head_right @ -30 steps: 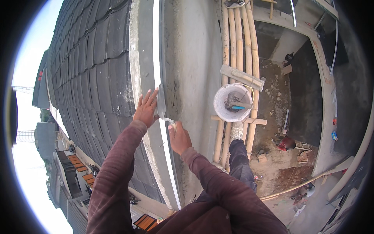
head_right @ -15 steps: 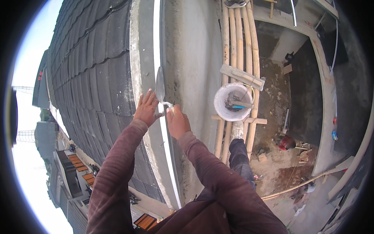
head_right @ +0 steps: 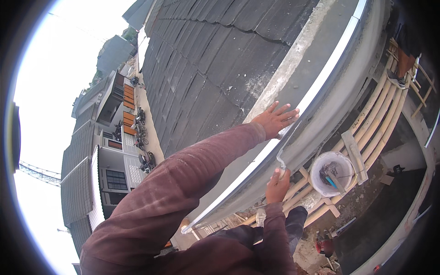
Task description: The person applies cement to the edge of a roof and wall structure using a trowel and a small axe-like tool. They reach into a bucket to retrieve materials and use a long metal guide to straighten the edge.
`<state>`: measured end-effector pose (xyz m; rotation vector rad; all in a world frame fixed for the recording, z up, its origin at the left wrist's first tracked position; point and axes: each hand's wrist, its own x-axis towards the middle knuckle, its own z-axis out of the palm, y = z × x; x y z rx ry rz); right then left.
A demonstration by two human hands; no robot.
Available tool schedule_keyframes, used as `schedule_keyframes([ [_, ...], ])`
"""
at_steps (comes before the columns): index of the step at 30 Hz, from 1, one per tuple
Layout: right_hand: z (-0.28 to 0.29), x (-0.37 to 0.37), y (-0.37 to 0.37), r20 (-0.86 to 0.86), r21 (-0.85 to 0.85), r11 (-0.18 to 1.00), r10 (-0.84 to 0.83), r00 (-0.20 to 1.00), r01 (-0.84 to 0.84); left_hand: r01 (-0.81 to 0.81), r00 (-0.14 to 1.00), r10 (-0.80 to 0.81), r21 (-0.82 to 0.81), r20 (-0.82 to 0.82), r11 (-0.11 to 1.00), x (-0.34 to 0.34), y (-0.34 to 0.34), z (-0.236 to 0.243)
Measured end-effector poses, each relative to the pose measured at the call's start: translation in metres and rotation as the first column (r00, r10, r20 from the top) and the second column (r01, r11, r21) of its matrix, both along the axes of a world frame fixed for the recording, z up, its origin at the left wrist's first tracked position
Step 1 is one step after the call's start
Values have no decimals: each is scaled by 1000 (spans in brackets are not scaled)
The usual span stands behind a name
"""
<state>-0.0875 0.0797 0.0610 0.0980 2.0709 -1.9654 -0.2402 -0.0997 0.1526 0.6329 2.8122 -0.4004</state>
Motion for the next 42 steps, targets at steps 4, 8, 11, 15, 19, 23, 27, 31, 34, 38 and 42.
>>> schedule_keyframes([
  [4,-6,-11,55,51,1,1000,-27,998,27,-56,997,57,-21,55,998,1,7,-9],
  [8,11,-47,114,135,-70,995,-58,989,68,11,1000,-11,-12,4,1000,-6,12,-1],
  [11,45,-83,133,59,-88,990,-107,992,112,41,999,-39,102,-22,994,-18,9,-1],
  [15,77,-146,145,40,-92,988,-123,992,126,18,992,-28,81,124,997,-73,23,31],
  [19,129,-239,128,-10,-114,988,-101,995,100,95,961,-33,215,-276,972,-135,41,54],
  [23,181,-337,101,-71,-111,991,-81,994,73,11,978,4,72,-209,997,-177,48,70],
  [27,216,-414,94,-59,-153,986,-72,996,62,10,985,5,82,-172,997,-185,58,73],
  [31,227,-458,80,-1,-215,973,-80,997,78,-36,990,52,124,-133,992,-183,62,74],
  [34,229,-476,75,28,-189,980,-63,998,67,-78,993,87,99,-85,992,-182,64,78],
  [38,227,-492,72,-29,-59,998,-36,999,34,-95,994,98,67,-54,993,-183,65,84],
  [42,230,-503,72,-54,114,991,79,995,-72,-84,994,89,71,-71,994,-184,63,83],
])
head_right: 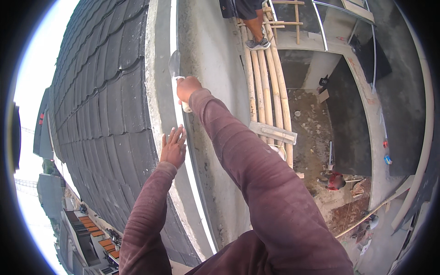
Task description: The person applies cement to the edge of a roof and wall structure using a trowel and a small axe-like tool. They reach into a bucket to retrieve materials and use a long metal guide to straighten the edge.
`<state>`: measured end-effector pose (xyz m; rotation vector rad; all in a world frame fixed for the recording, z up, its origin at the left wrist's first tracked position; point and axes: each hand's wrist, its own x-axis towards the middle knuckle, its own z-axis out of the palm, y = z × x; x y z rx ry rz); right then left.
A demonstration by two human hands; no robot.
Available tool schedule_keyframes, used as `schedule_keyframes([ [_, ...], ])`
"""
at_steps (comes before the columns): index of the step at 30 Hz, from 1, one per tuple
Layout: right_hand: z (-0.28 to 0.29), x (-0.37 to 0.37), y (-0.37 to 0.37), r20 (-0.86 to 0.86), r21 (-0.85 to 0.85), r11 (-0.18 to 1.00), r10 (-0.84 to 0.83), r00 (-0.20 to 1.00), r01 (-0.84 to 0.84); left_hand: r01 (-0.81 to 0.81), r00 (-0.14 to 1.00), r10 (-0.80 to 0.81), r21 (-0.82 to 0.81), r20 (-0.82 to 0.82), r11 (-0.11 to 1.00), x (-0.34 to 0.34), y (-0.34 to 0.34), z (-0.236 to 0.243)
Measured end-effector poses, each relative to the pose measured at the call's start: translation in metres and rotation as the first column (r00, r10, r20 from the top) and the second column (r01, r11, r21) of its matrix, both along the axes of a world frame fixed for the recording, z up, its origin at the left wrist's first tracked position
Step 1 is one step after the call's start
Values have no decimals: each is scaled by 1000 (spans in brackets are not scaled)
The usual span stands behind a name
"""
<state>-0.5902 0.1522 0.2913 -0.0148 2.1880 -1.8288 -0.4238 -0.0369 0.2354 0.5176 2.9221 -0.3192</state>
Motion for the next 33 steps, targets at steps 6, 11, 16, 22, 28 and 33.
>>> schedule_keyframes([
  [6,2,11,0,1,309,936,179,984,-170,4,999,-2,55,-37,998,1,0,-7],
  [11,-12,8,-10,-26,404,909,121,992,-100,-6,1000,7,49,-21,999,-2,7,-5],
  [16,-6,9,-12,50,282,954,93,994,-104,-31,999,31,29,-7,999,0,7,0],
  [22,-18,18,-18,52,354,932,61,997,-76,-36,999,36,7,15,999,-3,12,2],
  [28,-4,11,-10,122,209,976,39,992,-64,-49,999,49,-2,24,999,-3,13,3],
  [33,-2,52,-21,190,-9,994,-102,976,106,-72,997,71,16,41,997,1,9,5],
])
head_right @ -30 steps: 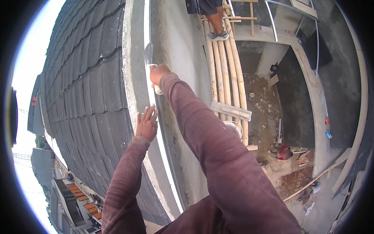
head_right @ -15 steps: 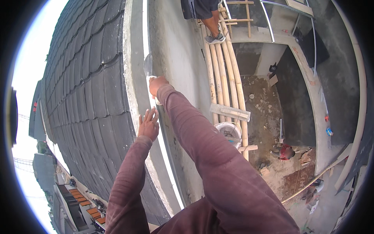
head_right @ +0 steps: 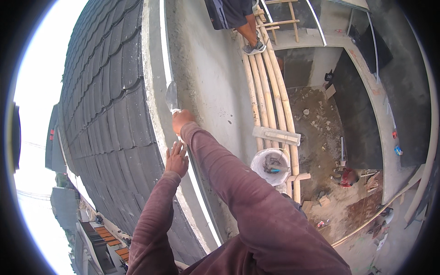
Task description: The person applies cement to the edge of a roof and wall structure using a trowel and a small axe-like tool. They reach into a bucket to retrieve materials and use a long metal guide to straighten the edge.
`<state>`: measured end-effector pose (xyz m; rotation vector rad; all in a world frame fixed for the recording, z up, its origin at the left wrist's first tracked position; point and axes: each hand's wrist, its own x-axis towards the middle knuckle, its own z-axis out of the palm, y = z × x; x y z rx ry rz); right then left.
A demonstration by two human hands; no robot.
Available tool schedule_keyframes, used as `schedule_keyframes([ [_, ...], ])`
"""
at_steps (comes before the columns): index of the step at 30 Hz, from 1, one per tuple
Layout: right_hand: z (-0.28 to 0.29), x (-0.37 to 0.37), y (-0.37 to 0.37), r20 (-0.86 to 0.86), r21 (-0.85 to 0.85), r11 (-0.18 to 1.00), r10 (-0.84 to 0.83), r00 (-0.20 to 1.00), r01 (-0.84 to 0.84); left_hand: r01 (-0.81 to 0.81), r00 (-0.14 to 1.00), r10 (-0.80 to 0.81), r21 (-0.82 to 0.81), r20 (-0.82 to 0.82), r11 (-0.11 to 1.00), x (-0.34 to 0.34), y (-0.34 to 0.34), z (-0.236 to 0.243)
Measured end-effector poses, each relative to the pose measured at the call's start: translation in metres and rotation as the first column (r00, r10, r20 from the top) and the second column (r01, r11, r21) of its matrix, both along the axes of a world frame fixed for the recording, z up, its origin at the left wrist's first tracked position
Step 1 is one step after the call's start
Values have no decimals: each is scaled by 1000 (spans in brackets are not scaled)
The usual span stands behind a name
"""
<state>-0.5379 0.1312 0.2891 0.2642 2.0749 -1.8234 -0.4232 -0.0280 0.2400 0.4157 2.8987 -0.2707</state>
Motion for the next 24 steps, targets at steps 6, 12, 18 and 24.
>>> schedule_keyframes([
  [6,10,-4,3,-46,122,985,-118,992,123,-28,998,29,-10,58,1000,-1,10,4],
  [12,5,-12,15,70,4,999,-48,996,48,-61,994,63,-16,88,998,-4,21,9],
  [18,-2,-9,22,186,-150,988,56,981,-28,-29,998,31,-23,58,999,1,9,9],
  [24,-17,18,46,18,-240,971,7,1000,-3,-56,997,58,-29,50,998,-3,7,9],
])
